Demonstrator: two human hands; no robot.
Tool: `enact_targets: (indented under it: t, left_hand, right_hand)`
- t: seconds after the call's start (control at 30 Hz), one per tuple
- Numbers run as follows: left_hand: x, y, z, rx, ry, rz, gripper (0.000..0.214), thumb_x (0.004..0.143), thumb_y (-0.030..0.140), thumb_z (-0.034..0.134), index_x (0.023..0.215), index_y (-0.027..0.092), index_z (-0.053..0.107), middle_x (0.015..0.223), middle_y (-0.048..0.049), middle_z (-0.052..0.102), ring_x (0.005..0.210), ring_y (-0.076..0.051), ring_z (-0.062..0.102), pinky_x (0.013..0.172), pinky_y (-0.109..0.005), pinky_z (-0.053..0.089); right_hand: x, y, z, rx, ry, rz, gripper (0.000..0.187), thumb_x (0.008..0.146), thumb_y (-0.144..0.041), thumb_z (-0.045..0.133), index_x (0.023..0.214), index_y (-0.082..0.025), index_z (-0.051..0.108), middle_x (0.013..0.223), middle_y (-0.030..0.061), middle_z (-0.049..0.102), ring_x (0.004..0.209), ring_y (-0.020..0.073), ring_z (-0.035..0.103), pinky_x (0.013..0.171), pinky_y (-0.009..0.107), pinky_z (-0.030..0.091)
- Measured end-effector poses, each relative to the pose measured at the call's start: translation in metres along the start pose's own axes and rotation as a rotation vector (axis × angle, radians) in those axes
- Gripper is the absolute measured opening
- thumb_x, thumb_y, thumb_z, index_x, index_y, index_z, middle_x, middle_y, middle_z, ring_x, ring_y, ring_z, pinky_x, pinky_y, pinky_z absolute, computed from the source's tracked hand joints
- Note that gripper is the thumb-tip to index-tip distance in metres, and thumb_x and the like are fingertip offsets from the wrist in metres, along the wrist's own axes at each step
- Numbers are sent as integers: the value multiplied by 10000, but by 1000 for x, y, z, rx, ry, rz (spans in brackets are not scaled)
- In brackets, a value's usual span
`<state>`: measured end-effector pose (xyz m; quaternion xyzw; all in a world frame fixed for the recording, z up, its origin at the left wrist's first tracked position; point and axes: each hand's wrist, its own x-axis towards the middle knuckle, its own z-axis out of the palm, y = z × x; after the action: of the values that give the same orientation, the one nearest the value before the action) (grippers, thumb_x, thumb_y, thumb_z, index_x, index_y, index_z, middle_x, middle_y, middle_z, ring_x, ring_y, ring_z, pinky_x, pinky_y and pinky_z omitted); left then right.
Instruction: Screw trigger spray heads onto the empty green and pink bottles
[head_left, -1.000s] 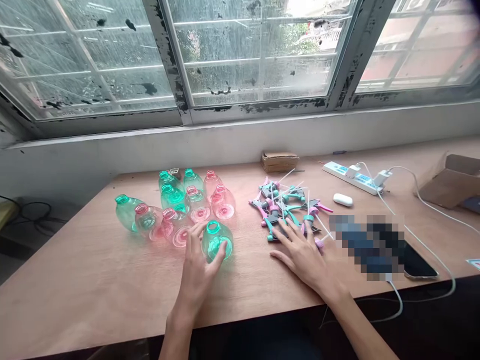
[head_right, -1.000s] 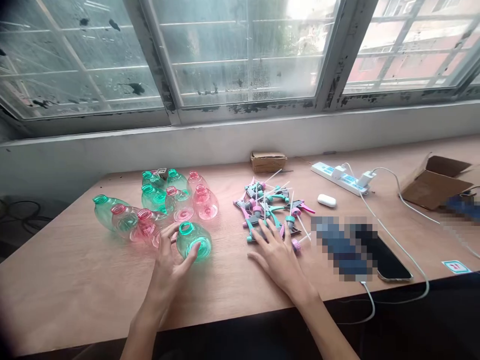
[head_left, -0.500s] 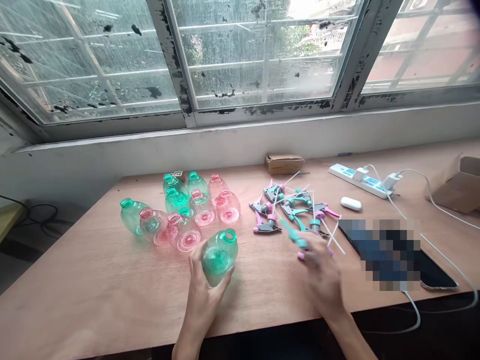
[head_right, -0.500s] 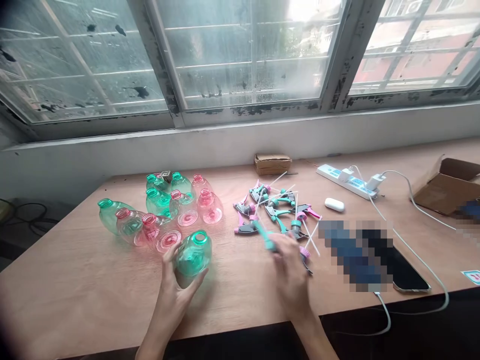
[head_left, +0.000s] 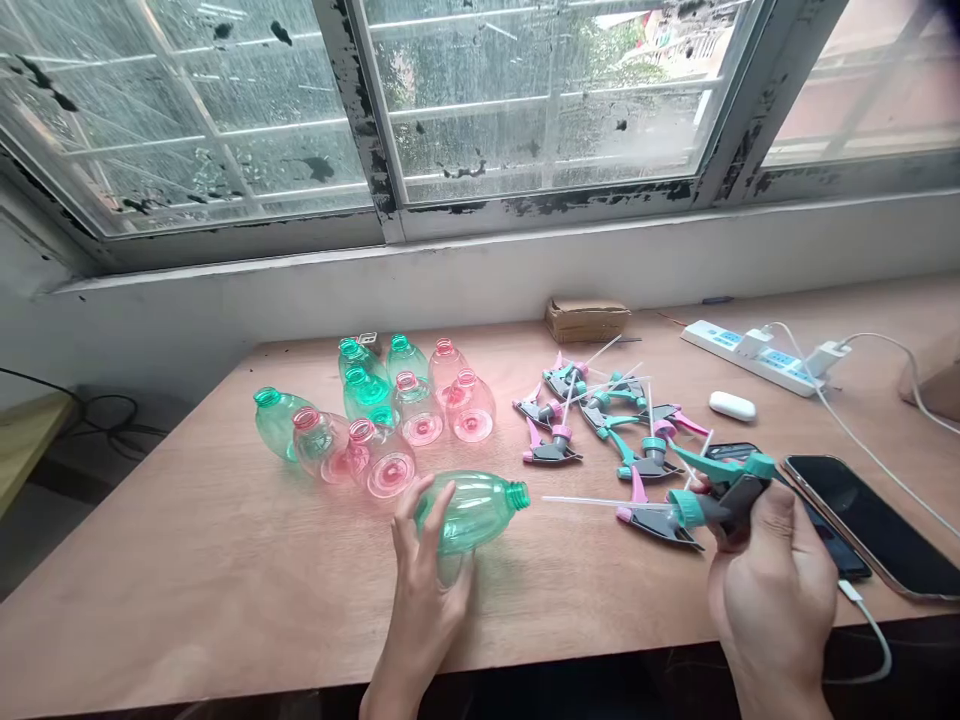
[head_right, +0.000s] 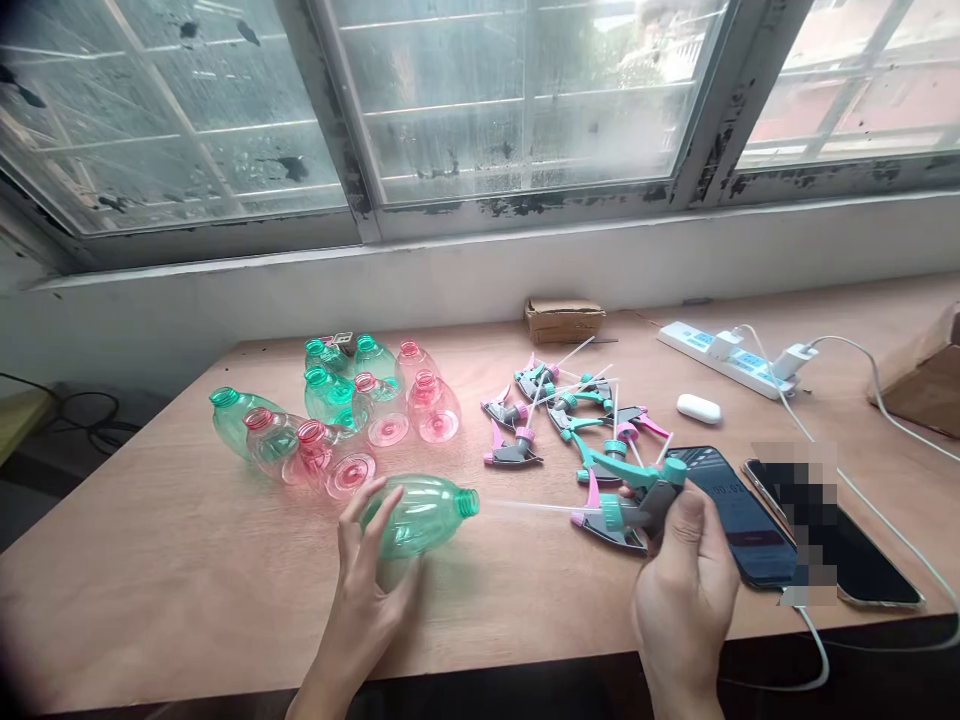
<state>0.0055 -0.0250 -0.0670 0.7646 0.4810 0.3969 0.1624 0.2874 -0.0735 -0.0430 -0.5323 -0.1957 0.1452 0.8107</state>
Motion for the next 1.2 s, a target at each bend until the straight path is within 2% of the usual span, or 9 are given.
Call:
enact_targets:
  t: [0.07, 0.23, 0.33, 0.47, 0.63, 0.73, 0.87, 1.03, 1.2]
  left_hand:
    - [1, 0, 0, 13, -32, 51, 734, 966, 95, 594, 1569, 443, 364, 1573, -88, 360, 1547, -334, 336, 1238, -601, 381]
    - [1, -1, 0, -3, -82, 70, 785, 965, 68, 591, 1603, 419, 298, 1616, -100, 353, 1556, -325, 339, 1228, -583, 405]
    - [1, -3, 1, 3, -62, 53, 780, 957, 71, 603, 1597, 407, 310, 1607, -108, 372, 1547, -337, 351, 1222, -609, 404]
    - [0, -5, 1, 11, -54, 55, 771, 959, 59, 588, 1593, 408, 321, 1604, -108, 373, 1542, -338, 352, 1220, -610, 407]
    - [1, -5, 1, 37, -62, 92, 773, 969, 41, 559, 1601, 405, 305, 1606, -109, 368, 1551, -329, 342, 1226, -570, 414]
    - [1, -4, 0, 45, -99, 121, 758, 983, 27, 525, 1602, 403, 300, 1616, -101, 376, 1576, -318, 311, 1236, -558, 401]
    - [0, -3, 1, -9, -108, 80, 787, 1003, 64, 545, 1640, 384, 210, 1651, -106, 384, 1588, -306, 312, 1259, -550, 367]
    - [1, -1, 1, -103, -105, -42, 802, 1008, 129, 591, 1641, 406, 183, 1736, -90, 272, 1621, -303, 253, 1278, -536, 334]
    - [1, -1, 1, -154, -158, -88, 696, 1030, 174, 562, 1611, 429, 274, 1795, -55, 93, 1641, -309, 178, 1273, -503, 337]
  right_hand:
    - [-13, 8, 7, -92, -10, 29, 426, 980, -618, 665, 967, -197, 725, 886, 12, 707, 778, 205, 675, 686, 311, 539]
    - [-51, 22, 24, -176, -192, 160, 537, 977, -691, 617, 1093, -177, 716, 1004, 62, 732, 926, 254, 715, 847, 388, 548]
    - [-43, 27, 20, -100, -51, 113, 464, 993, -644, 628, 1019, -189, 714, 921, 35, 722, 809, 212, 696, 711, 324, 539]
    - [-5, 22, 3, 26, 223, -45, 295, 961, -513, 708, 879, -231, 676, 767, -33, 604, 650, 184, 597, 570, 293, 499]
    - [1, 20, 3, 29, 251, -32, 301, 959, -524, 694, 842, -248, 660, 764, -29, 604, 632, 198, 578, 574, 316, 503]
    - [-24, 25, 15, 4, 143, 87, 357, 961, -584, 709, 936, -229, 685, 844, -15, 670, 741, 189, 652, 685, 290, 539]
    - [-56, 37, 25, 27, -216, 313, 461, 967, -651, 681, 1141, -224, 678, 913, 30, 763, 746, 215, 711, 722, 324, 583]
    - [-63, 50, 19, -36, -603, 455, 497, 736, -523, 958, 1070, -200, 782, 992, 76, 799, 822, 241, 712, 775, 324, 587]
    - [-64, 49, 19, -89, -778, 501, 497, 802, -513, 908, 1142, -172, 786, 620, -33, 625, 479, 122, 459, 478, 246, 425]
